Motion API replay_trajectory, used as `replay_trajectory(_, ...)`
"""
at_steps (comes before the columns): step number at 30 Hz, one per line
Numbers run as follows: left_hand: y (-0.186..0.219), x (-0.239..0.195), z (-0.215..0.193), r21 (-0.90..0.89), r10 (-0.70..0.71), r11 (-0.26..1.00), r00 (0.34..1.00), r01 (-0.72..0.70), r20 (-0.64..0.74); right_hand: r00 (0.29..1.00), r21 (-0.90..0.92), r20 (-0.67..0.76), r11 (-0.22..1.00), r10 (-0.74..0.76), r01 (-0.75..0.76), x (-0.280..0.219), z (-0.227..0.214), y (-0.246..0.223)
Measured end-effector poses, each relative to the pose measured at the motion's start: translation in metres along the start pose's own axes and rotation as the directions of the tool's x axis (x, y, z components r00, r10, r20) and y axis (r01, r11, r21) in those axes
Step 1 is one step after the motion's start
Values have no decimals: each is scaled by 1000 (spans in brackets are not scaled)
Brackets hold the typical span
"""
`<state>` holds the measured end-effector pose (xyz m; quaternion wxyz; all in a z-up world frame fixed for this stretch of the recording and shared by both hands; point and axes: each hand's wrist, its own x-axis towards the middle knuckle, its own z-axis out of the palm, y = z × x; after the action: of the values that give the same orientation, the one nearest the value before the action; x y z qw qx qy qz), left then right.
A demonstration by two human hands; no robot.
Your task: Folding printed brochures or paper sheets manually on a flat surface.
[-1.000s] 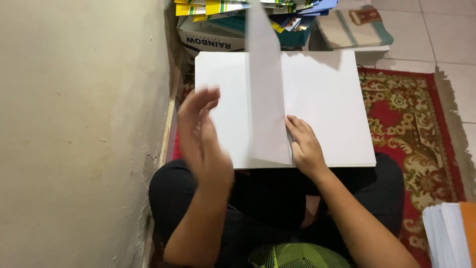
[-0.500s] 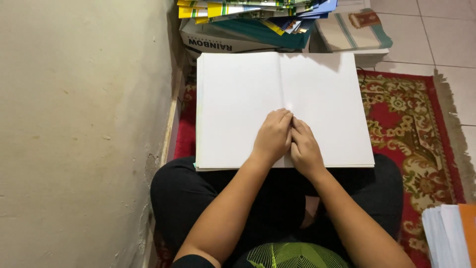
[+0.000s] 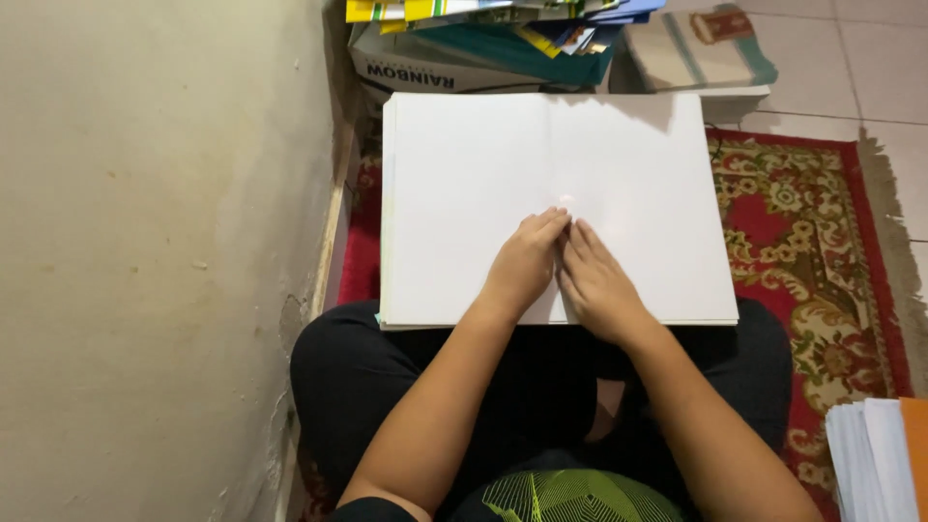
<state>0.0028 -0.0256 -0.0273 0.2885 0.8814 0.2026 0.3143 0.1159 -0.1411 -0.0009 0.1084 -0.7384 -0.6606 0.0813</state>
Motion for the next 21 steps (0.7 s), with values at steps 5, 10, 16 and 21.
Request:
replay_trajectory(5, 6, -5, 1, 89, 37, 996, 996, -30, -81, 996, -81, 64, 995, 58, -53, 15, 13, 13)
replay_trajectory(10, 13, -6, -3, 95, 73, 993, 991, -63, -110, 996, -100, 33, 992, 80, -77, 0, 9, -1)
replay_trajectory(16, 2, -7, 17, 272, 54, 962, 991, -19, -122, 990, -85, 90, 991, 108, -101, 21, 7, 1)
replay_trajectory(21, -1, -6, 18, 254, 20, 967, 993, 11, -120, 996, -97, -4, 991, 92, -92, 100, 16, 38)
